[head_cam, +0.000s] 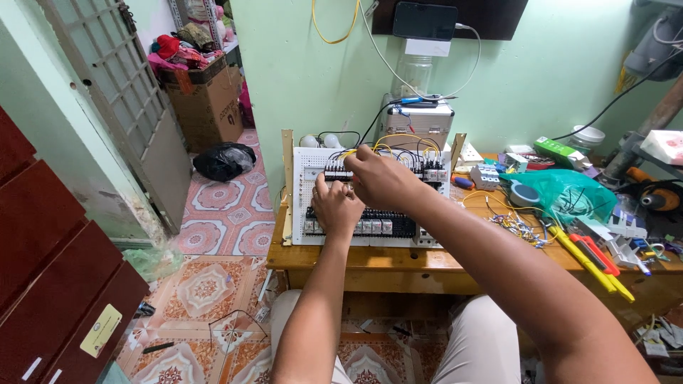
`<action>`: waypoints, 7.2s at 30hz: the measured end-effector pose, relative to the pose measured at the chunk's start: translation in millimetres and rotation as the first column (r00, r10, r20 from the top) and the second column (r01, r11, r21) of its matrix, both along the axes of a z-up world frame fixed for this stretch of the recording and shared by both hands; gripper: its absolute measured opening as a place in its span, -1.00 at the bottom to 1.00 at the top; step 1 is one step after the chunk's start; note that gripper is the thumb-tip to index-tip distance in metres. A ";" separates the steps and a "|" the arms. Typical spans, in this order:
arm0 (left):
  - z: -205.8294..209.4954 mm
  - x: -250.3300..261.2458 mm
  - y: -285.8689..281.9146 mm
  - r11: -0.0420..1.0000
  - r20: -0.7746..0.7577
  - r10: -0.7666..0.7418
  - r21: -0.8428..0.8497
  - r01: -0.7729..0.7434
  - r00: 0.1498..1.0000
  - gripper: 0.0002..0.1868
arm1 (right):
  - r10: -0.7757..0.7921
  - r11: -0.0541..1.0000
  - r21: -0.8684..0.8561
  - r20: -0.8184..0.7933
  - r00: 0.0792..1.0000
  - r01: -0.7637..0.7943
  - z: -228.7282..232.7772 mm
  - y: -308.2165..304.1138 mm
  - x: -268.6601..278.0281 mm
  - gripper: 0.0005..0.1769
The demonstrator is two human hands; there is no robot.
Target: The person sits on the floor and uses a screwdriver to tighten screws on an electrical board mounted on a wooden table. They repeatedly pick up wires from the table and connect them to the board terminals.
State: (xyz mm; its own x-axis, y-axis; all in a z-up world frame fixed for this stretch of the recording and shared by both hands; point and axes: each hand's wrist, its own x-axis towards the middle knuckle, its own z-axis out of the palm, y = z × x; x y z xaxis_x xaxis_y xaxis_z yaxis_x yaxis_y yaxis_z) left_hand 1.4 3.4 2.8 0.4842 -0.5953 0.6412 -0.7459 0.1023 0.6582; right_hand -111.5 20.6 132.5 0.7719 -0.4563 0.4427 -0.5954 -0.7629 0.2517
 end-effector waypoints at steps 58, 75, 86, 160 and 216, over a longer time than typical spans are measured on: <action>-4.7 0.2 -4.3 0.998 -0.016 -0.024 0.064 0.025 1.000 -0.80 | -0.097 0.974 -0.225 -0.245 0.965 0.041 20.2 28.4 3.5 -0.90; 21.3 -3.6 21.4 0.993 -0.078 -0.078 0.085 0.085 0.994 -0.74 | -0.179 0.980 -0.117 -0.197 0.964 0.159 22.0 33.3 9.3 -0.78; 12.6 -3.9 13.3 0.997 -0.093 -0.079 0.017 0.081 0.993 -0.78 | -0.144 0.927 -0.367 -0.175 0.974 0.071 -3.4 7.6 7.3 -0.87; 0.3 -53.8 169.5 0.182 0.033 -0.983 0.342 0.922 0.181 -0.44 | -0.577 0.730 0.662 0.729 0.368 -0.167 -184.3 168.4 -152.3 -0.72; 35.6 49.3 8.0 0.627 0.335 -0.698 -0.140 0.766 0.632 -0.35 | -0.294 0.822 0.566 0.517 0.804 -0.063 -131.4 -46.2 7.0 -0.80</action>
State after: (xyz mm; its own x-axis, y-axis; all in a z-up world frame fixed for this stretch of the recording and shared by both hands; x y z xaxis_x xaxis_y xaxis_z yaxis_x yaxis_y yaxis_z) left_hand 50.7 11.4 38.4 -0.2222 -0.4901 0.8428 -0.4675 0.8122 0.3490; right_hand -104.5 -25.5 1.1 0.3870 -0.8181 0.4254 -0.5796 -0.5746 -0.5779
